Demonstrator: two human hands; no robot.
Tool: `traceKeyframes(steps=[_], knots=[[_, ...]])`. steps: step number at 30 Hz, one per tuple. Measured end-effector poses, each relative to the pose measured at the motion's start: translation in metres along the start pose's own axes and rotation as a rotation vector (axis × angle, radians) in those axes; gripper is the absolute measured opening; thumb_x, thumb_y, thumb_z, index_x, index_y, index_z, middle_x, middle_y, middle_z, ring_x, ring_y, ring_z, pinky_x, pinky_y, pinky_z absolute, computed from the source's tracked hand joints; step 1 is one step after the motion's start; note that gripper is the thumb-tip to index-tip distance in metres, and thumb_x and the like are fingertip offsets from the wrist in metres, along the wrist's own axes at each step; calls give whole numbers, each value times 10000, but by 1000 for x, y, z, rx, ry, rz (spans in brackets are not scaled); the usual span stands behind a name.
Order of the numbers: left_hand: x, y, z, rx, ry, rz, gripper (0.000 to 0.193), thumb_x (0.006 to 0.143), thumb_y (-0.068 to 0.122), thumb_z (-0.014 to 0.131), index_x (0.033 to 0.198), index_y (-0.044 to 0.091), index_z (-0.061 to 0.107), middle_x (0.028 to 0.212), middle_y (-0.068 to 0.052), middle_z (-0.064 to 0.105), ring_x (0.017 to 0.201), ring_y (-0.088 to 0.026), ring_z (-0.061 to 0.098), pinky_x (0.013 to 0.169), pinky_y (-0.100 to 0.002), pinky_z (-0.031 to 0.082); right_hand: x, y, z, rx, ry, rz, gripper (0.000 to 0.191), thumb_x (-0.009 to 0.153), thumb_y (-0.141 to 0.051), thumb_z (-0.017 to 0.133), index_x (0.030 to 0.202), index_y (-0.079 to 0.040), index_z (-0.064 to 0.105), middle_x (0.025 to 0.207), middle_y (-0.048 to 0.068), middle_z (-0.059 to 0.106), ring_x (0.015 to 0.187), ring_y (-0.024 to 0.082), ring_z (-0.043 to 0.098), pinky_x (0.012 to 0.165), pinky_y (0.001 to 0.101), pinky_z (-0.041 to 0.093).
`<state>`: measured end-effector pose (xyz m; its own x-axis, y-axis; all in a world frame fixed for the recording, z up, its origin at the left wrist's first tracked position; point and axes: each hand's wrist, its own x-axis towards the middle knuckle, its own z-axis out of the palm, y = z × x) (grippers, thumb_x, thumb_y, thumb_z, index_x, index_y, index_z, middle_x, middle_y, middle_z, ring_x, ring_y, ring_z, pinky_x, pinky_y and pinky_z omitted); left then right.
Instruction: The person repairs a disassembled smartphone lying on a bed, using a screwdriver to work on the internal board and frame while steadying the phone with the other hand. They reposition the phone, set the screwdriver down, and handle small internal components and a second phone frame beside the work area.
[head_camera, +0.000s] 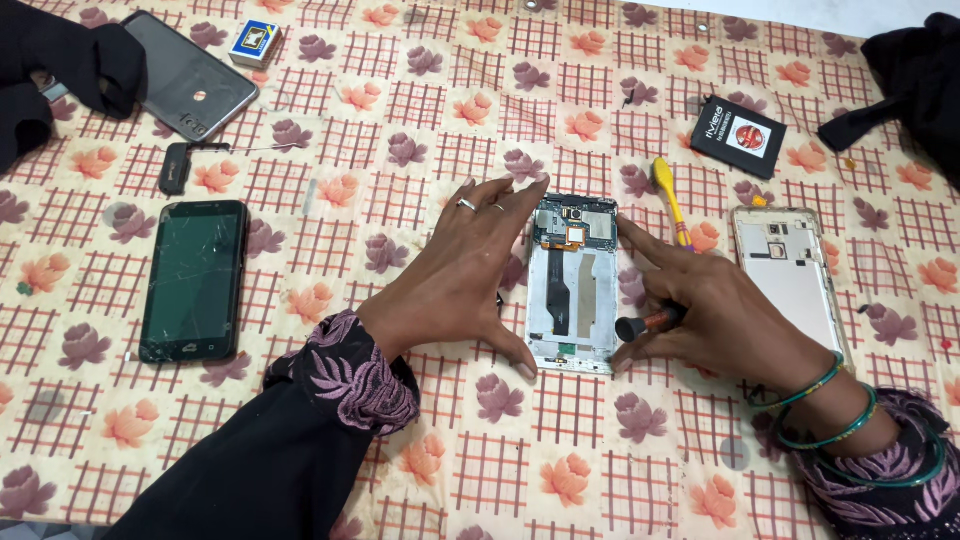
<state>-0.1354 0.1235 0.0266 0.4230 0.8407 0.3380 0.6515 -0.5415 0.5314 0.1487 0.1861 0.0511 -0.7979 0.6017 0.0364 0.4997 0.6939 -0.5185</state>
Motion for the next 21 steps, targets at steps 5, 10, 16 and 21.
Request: traceKeyframes(steps=[5,10,16,21], knots=[[0,0,4,-39,-20,-7,1603,343,606,1001,1570,-42,199,1566,-288,380,1482,-504,236,1216,-572,192,2,1,1,59,-22,75,539,493,-224,977,652,-14,507,1607,119,451,594,256,668,522,371,531],[1,3,5,-47,-28,0,1613,322,604,997,1554,-52,190,1567,-296,346,1504,-473,202,1227,-575,171,1,-2,2,41,17,84,595,474,-230,997,654,-1,478,1550,127,479,553,254,607,501,364,514],[3,9,1,10,17,83,1628,325,644,967,1553,-70,172,1580,-308,304,1519,-437,177,1240,-588,112,-3,-4,1,92,-2,151,545,443,-243,1006,707,-30,579,1586,126,488,535,221,599,478,335,526],[4,13,-2,51,33,88,1637,292,658,945,1548,-65,183,1570,-279,321,1524,-418,197,1259,-573,130,-6,1,1,63,25,127,576,436,-283,1018,675,-6,573,1541,153,517,624,223,668,530,331,549]])
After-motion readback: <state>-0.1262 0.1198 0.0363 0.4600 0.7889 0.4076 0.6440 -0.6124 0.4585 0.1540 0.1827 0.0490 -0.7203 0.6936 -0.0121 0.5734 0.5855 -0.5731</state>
